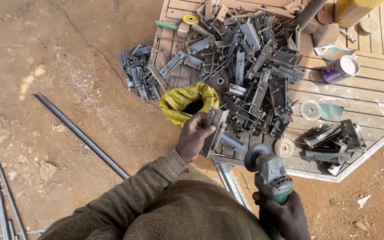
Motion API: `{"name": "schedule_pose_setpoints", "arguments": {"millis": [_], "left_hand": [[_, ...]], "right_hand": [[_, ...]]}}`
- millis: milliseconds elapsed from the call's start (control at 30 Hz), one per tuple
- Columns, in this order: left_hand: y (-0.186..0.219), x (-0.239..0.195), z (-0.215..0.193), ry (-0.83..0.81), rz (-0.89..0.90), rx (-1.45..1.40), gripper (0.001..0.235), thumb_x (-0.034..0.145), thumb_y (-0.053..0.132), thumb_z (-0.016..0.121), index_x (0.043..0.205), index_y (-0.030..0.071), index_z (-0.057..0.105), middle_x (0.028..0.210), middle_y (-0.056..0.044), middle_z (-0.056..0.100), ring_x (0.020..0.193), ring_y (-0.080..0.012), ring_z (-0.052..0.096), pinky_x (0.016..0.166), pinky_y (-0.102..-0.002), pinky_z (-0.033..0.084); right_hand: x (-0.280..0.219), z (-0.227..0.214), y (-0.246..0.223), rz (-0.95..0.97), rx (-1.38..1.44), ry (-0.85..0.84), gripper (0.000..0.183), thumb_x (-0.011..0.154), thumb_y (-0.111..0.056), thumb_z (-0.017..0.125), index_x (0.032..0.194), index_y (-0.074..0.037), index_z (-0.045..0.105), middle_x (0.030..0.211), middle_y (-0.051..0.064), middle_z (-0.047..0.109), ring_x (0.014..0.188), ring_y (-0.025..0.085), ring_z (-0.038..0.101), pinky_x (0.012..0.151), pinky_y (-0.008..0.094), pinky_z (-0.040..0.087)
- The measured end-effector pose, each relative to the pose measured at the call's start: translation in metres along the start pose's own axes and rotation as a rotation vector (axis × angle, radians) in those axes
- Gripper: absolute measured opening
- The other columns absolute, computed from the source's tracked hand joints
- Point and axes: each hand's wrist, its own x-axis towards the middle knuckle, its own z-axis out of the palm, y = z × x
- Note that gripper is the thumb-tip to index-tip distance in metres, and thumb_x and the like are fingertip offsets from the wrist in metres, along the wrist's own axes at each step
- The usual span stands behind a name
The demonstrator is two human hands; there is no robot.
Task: Using a hand-held angle grinder to smooth the edges of various small metal brackets and components on a work table.
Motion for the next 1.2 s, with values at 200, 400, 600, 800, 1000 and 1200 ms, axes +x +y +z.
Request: {"name": "schedule_pose_setpoints", "arguments": {"millis": [200, 400, 600, 800, 1000, 1200], "left_hand": [[0.012, -0.003, -0.001, 0.078, -0.06, -0.086, 0.028, 0.076, 0.007, 0.07, 0.104, 0.014, 0.065, 0.103, -0.004, 0.072, 0.097, -0.0222, 0.069, 0.102, -0.047, 0.056], [-0.001, 0.007, -0.02, -0.004, -0.132, -0.3, 0.053, 0.075, -0.01, 0.071, 0.124, 0.005, 0.059, 0.111, -0.012, 0.072, 0.099, -0.0233, 0.068, 0.089, -0.039, 0.058], [-0.008, 0.021, -0.023, -0.145, -0.174, -0.672, 0.037, 0.074, -0.014, 0.055, 0.103, 0.007, 0.065, 0.084, -0.006, 0.064, 0.076, -0.0189, 0.06, 0.074, -0.033, 0.055], [0.006, 0.04, -0.032, -0.359, -0.085, -0.677, 0.052, 0.073, -0.014, 0.062, 0.124, -0.002, 0.065, 0.105, -0.008, 0.067, 0.084, -0.0147, 0.06, 0.076, -0.028, 0.054], [0.024, 0.042, -0.029, -0.498, -0.01, -0.573, 0.056, 0.077, -0.013, 0.061, 0.132, -0.003, 0.062, 0.102, -0.007, 0.069, 0.086, -0.0135, 0.065, 0.081, -0.028, 0.055], [0.034, 0.041, -0.025, -0.573, -0.02, -0.554, 0.055, 0.083, -0.012, 0.065, 0.137, -0.004, 0.059, 0.09, -0.006, 0.068, 0.084, -0.0137, 0.064, 0.081, -0.028, 0.056]], "right_hand": [[-0.006, 0.011, -0.014, 0.035, -0.122, 0.007, 0.034, 0.065, -0.019, 0.086, 0.09, 0.0, 0.072, 0.081, 0.011, 0.07, 0.08, 0.023, 0.058, 0.074, 0.037, 0.043], [-0.006, 0.022, -0.022, 0.028, -0.17, 0.031, 0.03, 0.065, -0.022, 0.086, 0.079, 0.0, 0.071, 0.072, 0.011, 0.07, 0.071, 0.024, 0.059, 0.067, 0.039, 0.043], [-0.005, 0.027, -0.029, 0.042, -0.112, -0.005, 0.034, 0.065, -0.02, 0.087, 0.084, 0.001, 0.068, 0.076, 0.012, 0.065, 0.074, 0.024, 0.055, 0.069, 0.039, 0.041], [0.003, 0.028, -0.02, -0.104, 0.105, -0.143, 0.022, 0.064, -0.002, 0.086, 0.073, 0.003, 0.067, 0.07, 0.011, 0.066, 0.066, 0.022, 0.057, 0.061, 0.037, 0.045], [0.012, 0.029, -0.031, -0.168, 0.193, -0.25, 0.034, 0.064, -0.001, 0.084, 0.093, 0.002, 0.067, 0.077, 0.009, 0.064, 0.069, 0.02, 0.057, 0.062, 0.035, 0.046], [0.016, 0.037, -0.04, -0.144, 0.229, -0.26, 0.047, 0.061, 0.003, 0.084, 0.106, 0.005, 0.071, 0.09, 0.011, 0.071, 0.083, 0.022, 0.061, 0.075, 0.035, 0.049]]}}
